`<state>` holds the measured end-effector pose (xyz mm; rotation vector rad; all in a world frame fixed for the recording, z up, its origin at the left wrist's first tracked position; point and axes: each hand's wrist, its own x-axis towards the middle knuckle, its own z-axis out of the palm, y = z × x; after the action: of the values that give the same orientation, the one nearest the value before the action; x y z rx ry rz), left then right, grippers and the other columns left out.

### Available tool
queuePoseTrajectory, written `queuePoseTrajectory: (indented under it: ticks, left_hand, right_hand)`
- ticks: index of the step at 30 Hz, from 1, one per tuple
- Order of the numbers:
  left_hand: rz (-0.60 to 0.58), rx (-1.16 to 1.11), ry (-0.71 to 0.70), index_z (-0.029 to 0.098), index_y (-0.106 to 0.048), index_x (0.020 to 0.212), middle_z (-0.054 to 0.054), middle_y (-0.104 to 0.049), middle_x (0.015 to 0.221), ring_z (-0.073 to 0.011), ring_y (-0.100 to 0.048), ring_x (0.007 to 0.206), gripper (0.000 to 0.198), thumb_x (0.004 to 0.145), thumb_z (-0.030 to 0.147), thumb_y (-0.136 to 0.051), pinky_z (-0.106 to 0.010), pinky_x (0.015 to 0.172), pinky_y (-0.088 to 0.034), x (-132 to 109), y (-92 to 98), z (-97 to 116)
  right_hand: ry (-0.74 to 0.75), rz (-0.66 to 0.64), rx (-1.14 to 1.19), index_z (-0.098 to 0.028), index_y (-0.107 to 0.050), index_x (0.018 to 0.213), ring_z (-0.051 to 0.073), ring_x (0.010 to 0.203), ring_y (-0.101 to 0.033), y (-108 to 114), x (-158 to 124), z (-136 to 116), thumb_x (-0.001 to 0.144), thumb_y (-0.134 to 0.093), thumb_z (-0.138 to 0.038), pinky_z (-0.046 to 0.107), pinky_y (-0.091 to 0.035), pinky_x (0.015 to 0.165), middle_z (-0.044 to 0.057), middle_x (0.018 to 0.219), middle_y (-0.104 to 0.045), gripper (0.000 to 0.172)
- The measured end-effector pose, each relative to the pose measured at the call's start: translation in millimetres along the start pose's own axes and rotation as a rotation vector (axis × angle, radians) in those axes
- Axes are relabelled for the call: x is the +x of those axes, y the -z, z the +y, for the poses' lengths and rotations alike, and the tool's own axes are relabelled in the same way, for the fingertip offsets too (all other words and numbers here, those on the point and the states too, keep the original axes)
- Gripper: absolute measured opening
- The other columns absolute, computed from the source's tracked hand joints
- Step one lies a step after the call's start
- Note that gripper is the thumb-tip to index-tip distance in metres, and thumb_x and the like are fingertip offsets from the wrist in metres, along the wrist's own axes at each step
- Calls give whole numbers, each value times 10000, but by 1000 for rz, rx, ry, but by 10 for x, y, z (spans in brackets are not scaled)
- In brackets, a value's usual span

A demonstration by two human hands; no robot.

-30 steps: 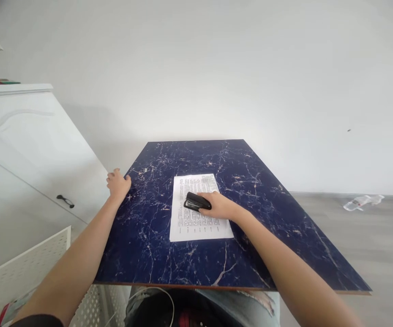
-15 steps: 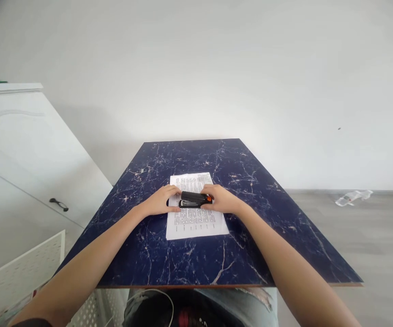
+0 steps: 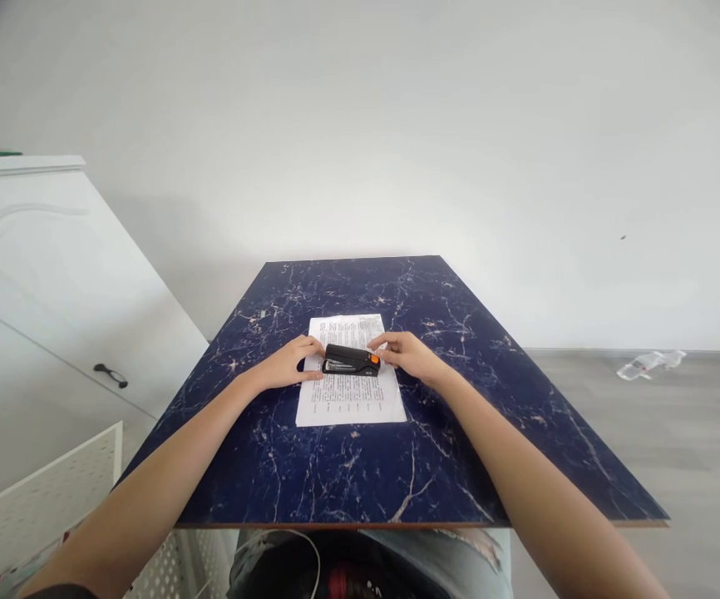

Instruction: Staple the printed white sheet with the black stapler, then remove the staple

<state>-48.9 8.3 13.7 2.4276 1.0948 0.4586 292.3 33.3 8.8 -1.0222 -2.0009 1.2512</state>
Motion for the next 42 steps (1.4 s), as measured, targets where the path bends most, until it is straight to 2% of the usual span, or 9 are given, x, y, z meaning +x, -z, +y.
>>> queuePoseTrajectory:
  ticks: [2, 5, 8, 12, 18, 27, 42]
  left_hand:
    - [4, -7, 6, 266, -689, 1217, -106, -626, 1278, -317, -537, 1246, 431, 911, 568, -667, -499, 1058, -440, 0, 1, 11]
    - [10, -18, 10, 269, -697, 1213, -107, -630, 1274, -321, -541, 1240, 435, 902, 573, -675, -501, 1054, -445, 4, 3, 24]
    - [8, -28, 22, 271, -699, 1216, -109, -631, 1275, -325, -541, 1239, 443, 897, 577, -677, -500, 1045, -450, 3, 6, 32]
    - [11, -35, 26, 271, -698, 1219, -108, -630, 1269, -323, -540, 1239, 445, 902, 581, -668, -493, 1039, -454, -6, 4, 34]
    - [9, -22, 23, 265, -689, 1214, -101, -626, 1280, -319, -528, 1250, 433, 902, 564, -678, -494, 1051, -444, 1, -12, 5]
    - [6, -22, 28, 262, -690, 1208, -106, -624, 1287, -327, -525, 1256, 430, 902, 564, -677, -506, 1052, -440, -2, -15, 4]
    - [16, -49, 38, 268, -703, 1213, -108, -626, 1281, -324, -532, 1237, 439, 892, 567, -682, -508, 1044, -448, 0, -6, 10]
  right_hand:
    - [-120, -17, 169, -135, -713, 1188, 149, 669, -588, 14, -15, -14, 929, -679, -428, 310, -498, 657, 20, 753, -655, 392]
    - [-272, -81, 381, -131, -679, 1279, 148, 643, -632, -11, -51, -103, 942, -688, -338, 295, -549, 636, 33, 736, -678, 395]
    - [-358, -139, 514, -143, -623, 1374, 154, 697, -714, -59, -79, -188, 979, -651, -252, 281, -620, 699, 74, 838, -744, 411]
    - [-421, -140, 590, -112, -557, 1447, 185, 815, -779, -113, -72, -193, 1008, -607, -189, 302, -663, 799, 144, 1022, -776, 448]
    - [-433, -122, 618, -67, -557, 1446, 226, 891, -796, -137, -50, -150, 1019, -579, -158, 343, -663, 879, 198, 1117, -766, 437]
    - [-427, -134, 664, -93, -603, 1398, 258, 1029, -775, -137, -44, -102, 1013, -592, -152, 357, -647, 941, 211, 1276, -720, 389]
    - [-432, -118, 645, -67, -593, 1403, 271, 1048, -769, -154, -39, -147, 999, -592, -118, 365, -639, 959, 222, 1215, -743, 407]
